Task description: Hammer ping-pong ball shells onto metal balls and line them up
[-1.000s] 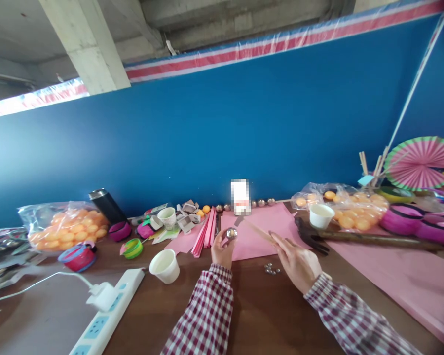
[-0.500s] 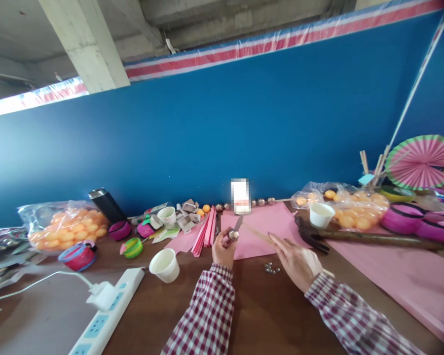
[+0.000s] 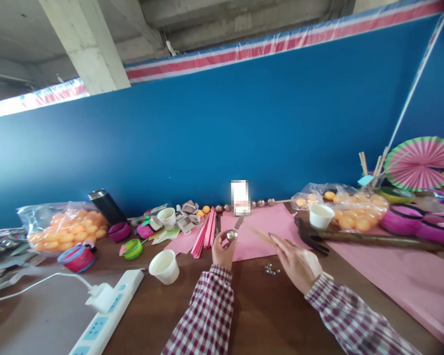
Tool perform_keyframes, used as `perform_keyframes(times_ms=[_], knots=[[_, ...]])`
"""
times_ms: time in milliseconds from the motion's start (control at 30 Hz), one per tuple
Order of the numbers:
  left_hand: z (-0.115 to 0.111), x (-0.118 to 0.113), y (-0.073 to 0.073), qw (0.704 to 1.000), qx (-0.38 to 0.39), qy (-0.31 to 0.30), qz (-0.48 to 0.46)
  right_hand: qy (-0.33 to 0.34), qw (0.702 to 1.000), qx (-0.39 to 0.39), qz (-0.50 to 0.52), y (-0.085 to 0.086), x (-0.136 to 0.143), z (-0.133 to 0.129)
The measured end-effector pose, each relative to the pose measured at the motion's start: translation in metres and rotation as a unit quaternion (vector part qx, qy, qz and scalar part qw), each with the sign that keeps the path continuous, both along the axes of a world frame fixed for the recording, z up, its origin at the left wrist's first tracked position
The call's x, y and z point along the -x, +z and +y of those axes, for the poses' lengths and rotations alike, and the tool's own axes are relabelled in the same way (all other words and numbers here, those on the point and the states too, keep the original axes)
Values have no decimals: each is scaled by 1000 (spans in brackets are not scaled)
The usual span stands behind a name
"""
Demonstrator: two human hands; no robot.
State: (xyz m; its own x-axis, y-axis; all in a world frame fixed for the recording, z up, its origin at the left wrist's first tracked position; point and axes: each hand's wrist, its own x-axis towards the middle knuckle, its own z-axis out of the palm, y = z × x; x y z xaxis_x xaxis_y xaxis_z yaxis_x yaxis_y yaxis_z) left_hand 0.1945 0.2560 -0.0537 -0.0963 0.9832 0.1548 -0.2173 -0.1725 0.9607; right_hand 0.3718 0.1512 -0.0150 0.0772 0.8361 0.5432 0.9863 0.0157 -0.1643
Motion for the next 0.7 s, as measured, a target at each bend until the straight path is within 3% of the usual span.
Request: perform_keyframes(times_ms=[200,700], knots=[[4,1,-9,1000,21,-3,-14,-4,1000,10,8,0,-1,0],[-8,-4,11,996,72,-24,55,-10,999,22,26,1,-5,1]])
